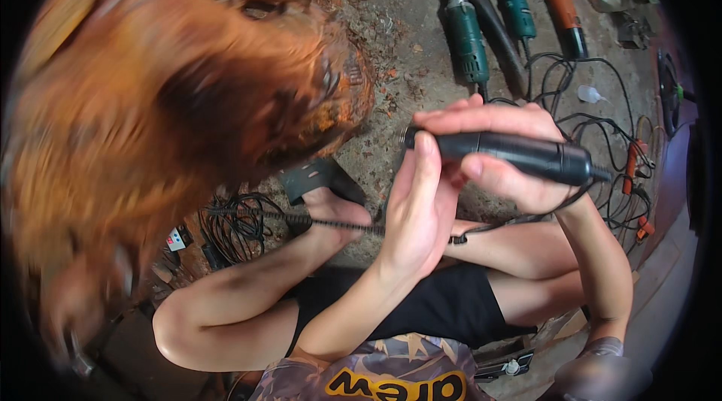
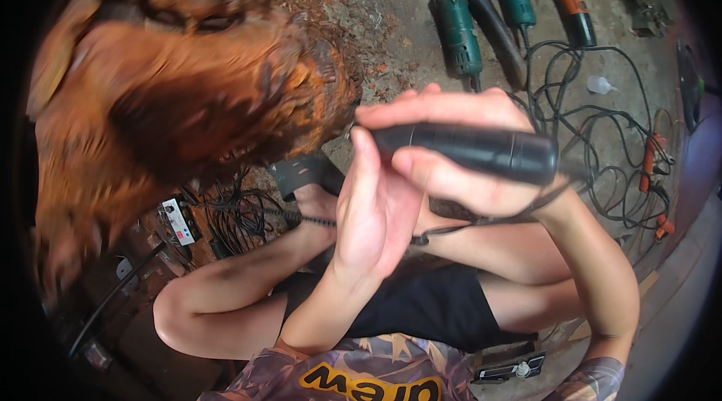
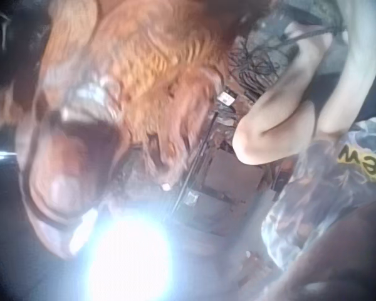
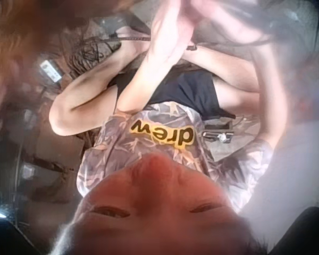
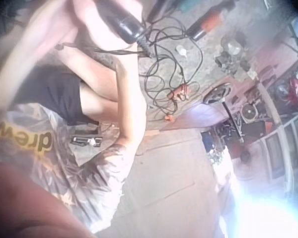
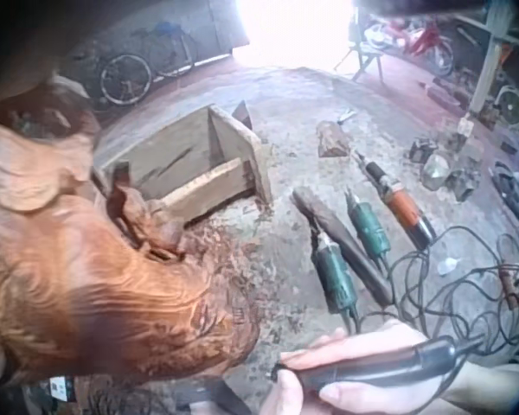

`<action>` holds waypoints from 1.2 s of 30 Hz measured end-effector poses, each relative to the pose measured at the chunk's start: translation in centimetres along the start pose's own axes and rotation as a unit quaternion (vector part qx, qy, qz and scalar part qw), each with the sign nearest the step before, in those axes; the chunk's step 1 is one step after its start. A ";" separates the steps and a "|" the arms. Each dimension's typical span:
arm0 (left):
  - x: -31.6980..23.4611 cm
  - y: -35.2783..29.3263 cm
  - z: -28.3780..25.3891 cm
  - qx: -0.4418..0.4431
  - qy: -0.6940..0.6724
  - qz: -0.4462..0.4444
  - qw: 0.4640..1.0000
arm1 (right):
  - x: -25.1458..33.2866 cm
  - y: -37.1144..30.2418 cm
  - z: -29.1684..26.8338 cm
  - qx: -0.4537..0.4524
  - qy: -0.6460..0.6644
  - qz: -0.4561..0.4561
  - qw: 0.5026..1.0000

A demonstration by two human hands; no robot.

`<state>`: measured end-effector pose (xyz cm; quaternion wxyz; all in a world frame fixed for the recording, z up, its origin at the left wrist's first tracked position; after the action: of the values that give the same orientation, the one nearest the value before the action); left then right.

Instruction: The person uses a rotary tool to carve and smooth a large wooden sculpture, then switches to a larger green power tool to continue shaping the surface. The person sits on the floor surrounded by tools and wood shavings.

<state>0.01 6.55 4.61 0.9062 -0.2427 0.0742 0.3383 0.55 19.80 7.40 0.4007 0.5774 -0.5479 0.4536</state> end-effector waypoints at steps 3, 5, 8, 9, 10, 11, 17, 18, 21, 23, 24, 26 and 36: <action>0.1 1.4 -1.7 -0.021 0.015 -0.013 1.000 | -2.5 1.3 0.4 0.000 -0.009 -0.020 1.000; -0.3 2.4 -2.4 -0.015 0.042 -0.021 0.999 | -4.1 2.1 0.5 0.008 0.007 0.008 1.000; -0.7 3.7 -3.3 -0.030 0.062 -0.029 0.997 | -6.0 3.3 0.1 0.036 0.070 0.042 0.996; -0.8 4.0 -3.4 -0.036 0.051 -0.029 0.998 | -6.4 3.8 0.0 0.049 0.088 0.053 0.993; -0.9 4.3 -3.5 -0.051 0.055 -0.023 0.997 | -6.8 4.2 -0.1 0.052 0.122 0.067 0.989; -1.0 4.4 -3.6 -0.059 0.052 -0.017 0.997 | -7.2 4.7 -0.1 0.062 0.149 0.075 0.984; -1.4 4.7 -3.8 -0.104 0.041 0.002 0.994 | -7.9 6.8 0.3 0.105 0.140 0.082 0.981; -1.4 4.8 -3.9 -0.110 0.037 0.004 0.993 | -8.0 6.9 0.3 0.112 0.129 0.078 0.982; -1.4 4.9 -4.0 -0.114 0.030 0.009 0.993 | -8.3 7.2 0.5 0.123 0.128 0.084 0.981; -1.3 4.9 -4.1 -0.122 0.026 0.010 0.992 | -8.6 7.2 0.7 0.131 0.142 0.098 0.976; -1.3 4.9 -4.1 -0.131 0.025 0.011 0.991 | -8.6 7.3 0.8 0.135 0.135 0.097 0.977; -1.2 4.9 -4.2 -0.144 0.023 0.012 0.989 | -8.8 7.4 1.0 0.137 0.153 0.104 0.973; -1.2 5.4 -4.5 -0.166 0.015 0.009 0.986 | -9.3 7.7 0.9 0.126 0.149 0.119 0.974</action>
<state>-4.26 7.13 -1.08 0.8490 -0.3942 0.0330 0.3504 -6.98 20.88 -2.04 0.3452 0.4798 -0.4855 0.6442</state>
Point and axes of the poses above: each hand's wrist, its own y-axis towards the middle knuckle, its own z-axis out of the palm, x = y × z, the point moved 5 cm from there along y, towards the middle knuckle, and after that the axes turned 13 degrees about -y, right-handed, at the moved point
